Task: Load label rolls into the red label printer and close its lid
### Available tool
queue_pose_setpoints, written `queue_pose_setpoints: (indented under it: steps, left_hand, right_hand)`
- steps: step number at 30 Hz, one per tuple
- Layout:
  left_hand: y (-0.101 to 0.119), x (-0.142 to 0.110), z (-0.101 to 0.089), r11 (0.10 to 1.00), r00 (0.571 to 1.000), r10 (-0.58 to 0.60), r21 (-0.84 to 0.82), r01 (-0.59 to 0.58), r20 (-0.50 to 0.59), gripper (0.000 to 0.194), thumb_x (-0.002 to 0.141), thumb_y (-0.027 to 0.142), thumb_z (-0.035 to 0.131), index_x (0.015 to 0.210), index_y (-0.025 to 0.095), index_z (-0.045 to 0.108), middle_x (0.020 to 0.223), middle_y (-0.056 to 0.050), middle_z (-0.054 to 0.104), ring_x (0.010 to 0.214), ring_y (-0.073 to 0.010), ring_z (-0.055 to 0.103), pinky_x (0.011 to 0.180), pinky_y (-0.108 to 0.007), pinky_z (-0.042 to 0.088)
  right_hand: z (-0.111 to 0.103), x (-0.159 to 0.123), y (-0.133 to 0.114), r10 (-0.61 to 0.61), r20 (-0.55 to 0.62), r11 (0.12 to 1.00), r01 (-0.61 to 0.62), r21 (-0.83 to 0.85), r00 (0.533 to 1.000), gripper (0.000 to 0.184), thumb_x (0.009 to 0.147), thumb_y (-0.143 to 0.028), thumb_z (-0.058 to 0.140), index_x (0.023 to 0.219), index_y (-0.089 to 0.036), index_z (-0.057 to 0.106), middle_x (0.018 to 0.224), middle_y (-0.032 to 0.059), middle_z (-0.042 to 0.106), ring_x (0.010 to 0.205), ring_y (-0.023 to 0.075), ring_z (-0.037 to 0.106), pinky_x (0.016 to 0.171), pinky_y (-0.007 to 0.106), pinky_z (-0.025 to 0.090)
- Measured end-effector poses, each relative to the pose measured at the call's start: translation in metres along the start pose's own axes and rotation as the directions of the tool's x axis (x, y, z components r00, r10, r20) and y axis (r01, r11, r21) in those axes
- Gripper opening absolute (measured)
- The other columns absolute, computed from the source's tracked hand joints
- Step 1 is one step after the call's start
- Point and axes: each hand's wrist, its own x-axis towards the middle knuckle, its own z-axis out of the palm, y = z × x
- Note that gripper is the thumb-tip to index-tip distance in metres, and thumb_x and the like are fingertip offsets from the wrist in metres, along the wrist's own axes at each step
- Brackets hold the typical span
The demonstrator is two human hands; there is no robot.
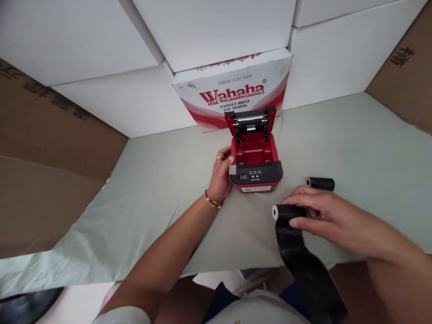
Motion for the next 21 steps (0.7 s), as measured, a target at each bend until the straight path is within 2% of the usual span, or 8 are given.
queue_pose_setpoints:
  steps: [2, 3, 5, 7, 9, 14, 18, 21]
  left_hand:
    - [0.001, 0.000, 0.000, 1.000, 1.000, -0.003, -0.005, 0.003, -0.003, 0.049, 0.088, 0.055, 0.078, 0.126, 0.028, 0.063, 0.141, -0.006, 0.068, 0.140, -0.0279, 0.060, 0.123, -0.045, 0.044]
    - [0.001, -0.001, 0.000, 1.000, 1.000, -0.008, -0.004, 0.008, -0.005, 0.049, 0.088, 0.055, 0.078, 0.126, 0.028, 0.064, 0.141, -0.006, 0.068, 0.139, -0.0279, 0.060, 0.122, -0.045, 0.045]
    - [0.002, -0.001, 0.000, 1.000, 1.000, -0.022, 0.000, 0.022, -0.011, 0.047, 0.088, 0.054, 0.077, 0.126, 0.027, 0.064, 0.141, -0.006, 0.068, 0.138, -0.0279, 0.060, 0.120, -0.045, 0.046]
    - [0.003, -0.001, 0.001, 0.999, 0.999, -0.034, 0.005, 0.034, -0.011, 0.047, 0.089, 0.054, 0.076, 0.126, 0.028, 0.063, 0.141, -0.007, 0.068, 0.138, -0.0279, 0.061, 0.119, -0.046, 0.047]
    - [0.002, -0.001, 0.000, 0.999, 1.000, -0.031, 0.011, 0.031, -0.006, 0.048, 0.089, 0.055, 0.076, 0.127, 0.028, 0.062, 0.143, -0.007, 0.067, 0.140, -0.0280, 0.060, 0.121, -0.046, 0.046]
    - [0.001, 0.000, 0.001, 1.000, 1.000, -0.025, -0.006, 0.025, -0.006, 0.048, 0.089, 0.054, 0.077, 0.125, 0.028, 0.063, 0.143, -0.007, 0.068, 0.142, -0.0283, 0.059, 0.124, -0.047, 0.044]
    - [0.002, 0.000, 0.002, 0.999, 0.999, -0.031, -0.029, 0.031, -0.008, 0.045, 0.088, 0.051, 0.078, 0.124, 0.028, 0.064, 0.139, -0.007, 0.070, 0.138, -0.0277, 0.062, 0.124, -0.047, 0.045]
    - [0.001, 0.000, 0.002, 0.999, 1.000, -0.021, -0.026, 0.021, -0.009, 0.045, 0.088, 0.051, 0.077, 0.123, 0.027, 0.064, 0.137, -0.007, 0.071, 0.136, -0.0278, 0.063, 0.123, -0.048, 0.045]
  right_hand:
    - [0.022, 0.011, -0.004, 0.010, 0.064, 0.995, -0.016, 0.096, 0.998, 0.047, 0.097, -0.065, 0.060, 0.124, -0.033, 0.080, 0.113, 0.0098, 0.076, 0.088, 0.0254, 0.071, 0.081, 0.041, 0.062]
    - [0.027, 0.013, -0.005, 0.036, 0.032, 0.993, -0.039, 0.115, 0.999, 0.047, 0.097, -0.061, 0.060, 0.131, -0.033, 0.076, 0.119, 0.0101, 0.075, 0.085, 0.0245, 0.070, 0.081, 0.042, 0.061]
    - [0.027, 0.012, -0.003, 0.117, -0.163, 0.992, -0.106, 0.074, 0.980, 0.046, 0.097, -0.058, 0.059, 0.136, -0.035, 0.071, 0.127, 0.0103, 0.072, 0.080, 0.0238, 0.068, 0.078, 0.042, 0.060]
    - [0.017, 0.006, 0.006, 0.177, -0.365, 0.981, -0.195, -0.014, 0.914, 0.039, 0.100, -0.054, 0.055, 0.132, -0.037, 0.070, 0.129, 0.0111, 0.071, 0.084, 0.0265, 0.069, 0.081, 0.045, 0.058]
    - [0.005, -0.001, 0.019, 0.204, -0.435, 0.955, -0.275, -0.106, 0.877, 0.032, 0.100, -0.048, 0.052, 0.124, -0.038, 0.071, 0.125, 0.0132, 0.073, 0.095, 0.0316, 0.070, 0.088, 0.050, 0.056]
    - [0.000, -0.002, 0.053, 0.166, -0.338, 0.938, -0.255, -0.237, 0.926, 0.036, 0.097, -0.042, 0.050, 0.125, -0.036, 0.073, 0.130, 0.0197, 0.070, 0.118, 0.0393, 0.066, 0.104, 0.058, 0.052]
    - [-0.001, 0.012, 0.067, 0.145, -0.302, 0.898, -0.254, -0.360, 0.942, 0.043, 0.099, -0.037, 0.047, 0.134, -0.029, 0.071, 0.136, 0.0213, 0.070, 0.124, 0.0392, 0.063, 0.110, 0.054, 0.049]
    - [-0.011, 0.026, 0.071, 0.161, -0.268, 0.875, -0.263, -0.406, 0.950, 0.045, 0.096, -0.032, 0.049, 0.134, -0.025, 0.072, 0.137, 0.0230, 0.071, 0.125, 0.0398, 0.063, 0.114, 0.052, 0.046]
